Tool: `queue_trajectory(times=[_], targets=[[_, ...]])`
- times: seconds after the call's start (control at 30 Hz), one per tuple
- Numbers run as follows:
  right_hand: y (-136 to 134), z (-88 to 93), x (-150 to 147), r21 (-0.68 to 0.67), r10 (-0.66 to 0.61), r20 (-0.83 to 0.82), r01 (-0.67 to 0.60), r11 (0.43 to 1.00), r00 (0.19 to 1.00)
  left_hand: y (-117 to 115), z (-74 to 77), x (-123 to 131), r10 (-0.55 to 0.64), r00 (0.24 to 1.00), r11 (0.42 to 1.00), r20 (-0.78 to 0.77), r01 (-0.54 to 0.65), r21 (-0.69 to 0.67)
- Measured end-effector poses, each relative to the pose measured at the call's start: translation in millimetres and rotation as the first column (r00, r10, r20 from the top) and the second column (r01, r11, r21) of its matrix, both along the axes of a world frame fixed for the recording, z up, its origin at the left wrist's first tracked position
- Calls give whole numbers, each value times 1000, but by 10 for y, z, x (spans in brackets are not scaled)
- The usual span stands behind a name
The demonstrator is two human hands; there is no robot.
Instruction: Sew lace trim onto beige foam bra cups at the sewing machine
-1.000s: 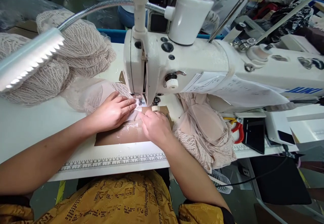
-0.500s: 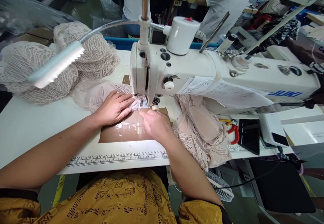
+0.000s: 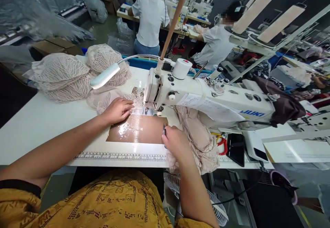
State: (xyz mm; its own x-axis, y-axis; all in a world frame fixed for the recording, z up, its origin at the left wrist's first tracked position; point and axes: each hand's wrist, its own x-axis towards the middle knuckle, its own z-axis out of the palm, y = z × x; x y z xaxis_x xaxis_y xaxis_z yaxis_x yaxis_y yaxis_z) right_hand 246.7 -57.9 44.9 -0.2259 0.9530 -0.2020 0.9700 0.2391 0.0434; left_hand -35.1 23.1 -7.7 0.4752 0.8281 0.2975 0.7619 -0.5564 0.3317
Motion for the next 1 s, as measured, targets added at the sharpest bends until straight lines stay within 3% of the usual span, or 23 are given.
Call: queue_trajectory(times=[0.07, 0.13, 0.23, 0.3, 0.4, 0.47, 0.53, 0.6, 0.67, 0.8, 0.93, 1.0], targets=[[-41, -74, -52, 23, 60, -7, -60, 998, 998, -73, 72, -30, -63, 998, 997, 28, 64, -52], [-58, -150, -106, 46, 141, -9, -141, 989, 990, -236, 165, -38, -237, 968, 958, 78, 247, -149], [-35, -256, -153, 97, 198, -17, -195, 976, 980, -556, 316, -22, -492, 855, 801, 167, 519, -298], [-4, -313, -160, 131, 191, -44, -184, 974, 981, -709, 398, -24, -522, 831, 754, 195, 556, -351], [36, -365, -159, 150, 172, -78, -159, 976, 982, -711, 452, -69, -385, 889, 829, 246, 450, -331], [50, -378, -156, 155, 164, -105, -147, 977, 981, -580, 441, -116, -197, 950, 914, 242, 268, -305], [54, -377, -144, 158, 155, -150, -131, 979, 976, -411, 406, -163, -22, 984, 935, 177, 83, -344], [46, -363, -114, 167, 147, -215, -112, 980, 965, -266, 364, -202, 78, 991, 900, 108, -23, -435], [28, -336, -70, 177, 137, -292, -88, 980, 946, -182, 328, -228, 114, 987, 850, 111, -39, -525], [-3, -252, -28, 133, 129, -487, -73, 988, 864, -184, 308, -243, 141, 939, 757, 313, 102, -646], [32, -170, -146, 57, 169, -629, -172, 984, 759, -260, 337, -214, 166, 880, 603, 446, 268, -752], [74, -153, -242, 34, 179, -677, -213, 977, 714, -291, 340, -196, 190, 865, 564, 465, 292, -772]])
